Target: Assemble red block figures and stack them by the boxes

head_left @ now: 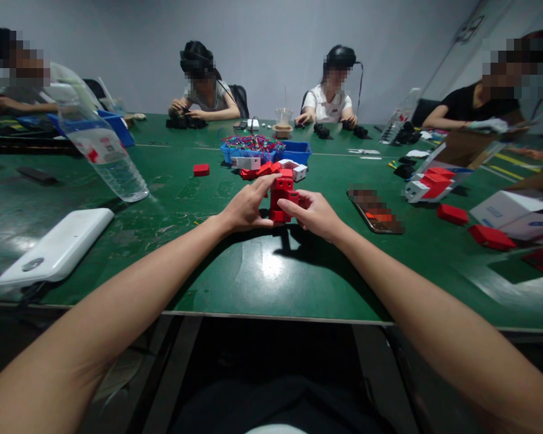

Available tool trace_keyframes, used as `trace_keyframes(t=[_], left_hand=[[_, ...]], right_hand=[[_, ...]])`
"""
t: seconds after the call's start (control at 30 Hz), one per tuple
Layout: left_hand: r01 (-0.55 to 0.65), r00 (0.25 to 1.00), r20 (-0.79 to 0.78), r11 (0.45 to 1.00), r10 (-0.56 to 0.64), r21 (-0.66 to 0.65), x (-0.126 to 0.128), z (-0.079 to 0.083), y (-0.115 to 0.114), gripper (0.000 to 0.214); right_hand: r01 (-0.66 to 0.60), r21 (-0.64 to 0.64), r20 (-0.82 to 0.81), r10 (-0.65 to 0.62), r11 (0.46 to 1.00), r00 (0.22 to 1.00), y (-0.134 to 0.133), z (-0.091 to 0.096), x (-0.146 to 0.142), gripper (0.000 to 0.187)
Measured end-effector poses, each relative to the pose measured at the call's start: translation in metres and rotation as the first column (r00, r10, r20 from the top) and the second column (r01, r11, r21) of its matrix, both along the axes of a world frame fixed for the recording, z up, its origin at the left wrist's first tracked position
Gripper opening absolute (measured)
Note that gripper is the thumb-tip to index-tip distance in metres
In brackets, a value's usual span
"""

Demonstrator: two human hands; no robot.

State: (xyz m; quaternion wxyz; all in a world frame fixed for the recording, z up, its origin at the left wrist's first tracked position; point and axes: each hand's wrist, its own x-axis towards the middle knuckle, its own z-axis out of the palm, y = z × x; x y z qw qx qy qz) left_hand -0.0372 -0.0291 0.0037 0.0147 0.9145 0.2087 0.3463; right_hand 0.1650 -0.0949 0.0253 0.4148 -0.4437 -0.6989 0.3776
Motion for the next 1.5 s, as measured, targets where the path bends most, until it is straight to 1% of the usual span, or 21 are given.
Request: trace_keyframes(t=[0.13, 0.23, 0.37, 0.47, 0.5, 0.6, 0.63, 0.77, 0.97, 1.17, 1.37, 1.43, 1.5], left_hand=[[-0.004, 1.000, -0.003, 1.000, 0.004, 0.003, 0.0005, -0.0011, 0.0008, 0.104], [0.003, 1.000, -0.001, 1.000, -0.003, 0.007, 0.0010, -0.0012, 0.0012, 0.106], [-0.004, 1.000, 0.001, 1.000, 0.004, 0.009, 0.0017, -0.0001, 0.0003, 0.105], [-0.011, 1.000, 0.000, 1.000, 0.011, 0.005, 0.0020, 0.0007, -0.0007, 0.104], [-0.010, 1.000, -0.003, 1.000, 0.010, 0.003, 0.0020, 0.0009, -0.0009, 0.103], [0.006, 1.000, -0.006, 1.000, -0.006, 0.000, 0.0018, 0.0009, -0.0009, 0.103], [0.010, 1.000, -0.005, 1.000, -0.010, 0.000, 0.0017, 0.0009, -0.0009, 0.103], [-0.001, 1.000, -0.002, 1.000, 0.001, -0.003, 0.0015, 0.0008, -0.0014, 0.104], [-0.002, 1.000, -0.010, 1.000, 0.002, 0.003, 0.0011, 0.0004, -0.0013, 0.105], [-0.025, 0.999, -0.022, 1.000, 0.026, 0.003, 0.0016, 0.0004, -0.0014, 0.104], [-0.034, 0.999, -0.028, 0.999, 0.034, 0.002, 0.0030, 0.0022, -0.0040, 0.106], [-0.033, 0.999, -0.023, 0.999, 0.033, 0.004, 0.0033, 0.0023, -0.0039, 0.105], [-0.026, 0.999, -0.019, 1.000, 0.026, 0.006, 0.0032, 0.0018, -0.0028, 0.105]], right_hand=[[0.066, 0.129, 0.088, -0.078, 0.989, 0.993, -0.0003, 0.0001, -0.0012, 0.054], [0.088, 0.174, 0.102, -0.107, 0.981, 0.989, -0.0002, 0.0002, -0.0021, 0.053], [0.111, 0.146, 0.109, -0.127, 0.983, 0.986, -0.0004, 0.0013, -0.0025, 0.056], [0.095, 0.107, 0.106, -0.107, 0.990, 0.989, -0.0008, 0.0024, -0.0020, 0.057], [0.084, 0.115, 0.110, -0.096, 0.990, 0.989, -0.0012, 0.0027, -0.0018, 0.056], [0.046, 0.194, 0.143, -0.075, 0.980, 0.987, -0.0022, 0.0038, -0.0017, 0.052], [0.037, 0.194, 0.142, -0.065, 0.980, 0.988, -0.0025, 0.0041, -0.0016, 0.052], [0.040, 0.074, 0.086, -0.046, 0.996, 0.995, -0.0024, 0.0049, -0.0011, 0.055], [0.074, 0.105, 0.126, -0.087, 0.992, 0.988, -0.0034, 0.0048, -0.0017, 0.058], [0.132, 0.056, 0.117, -0.138, 0.990, 0.984, -0.0038, 0.0048, -0.0047, 0.060], [0.189, 0.143, 0.174, -0.213, 0.972, 0.961, -0.0059, 0.0063, -0.0061, 0.056], [0.187, 0.136, 0.169, -0.209, 0.973, 0.963, -0.0062, 0.0066, -0.0059, 0.056], [0.162, 0.097, 0.137, -0.174, 0.982, 0.975, -0.0060, 0.0069, -0.0055, 0.057]])
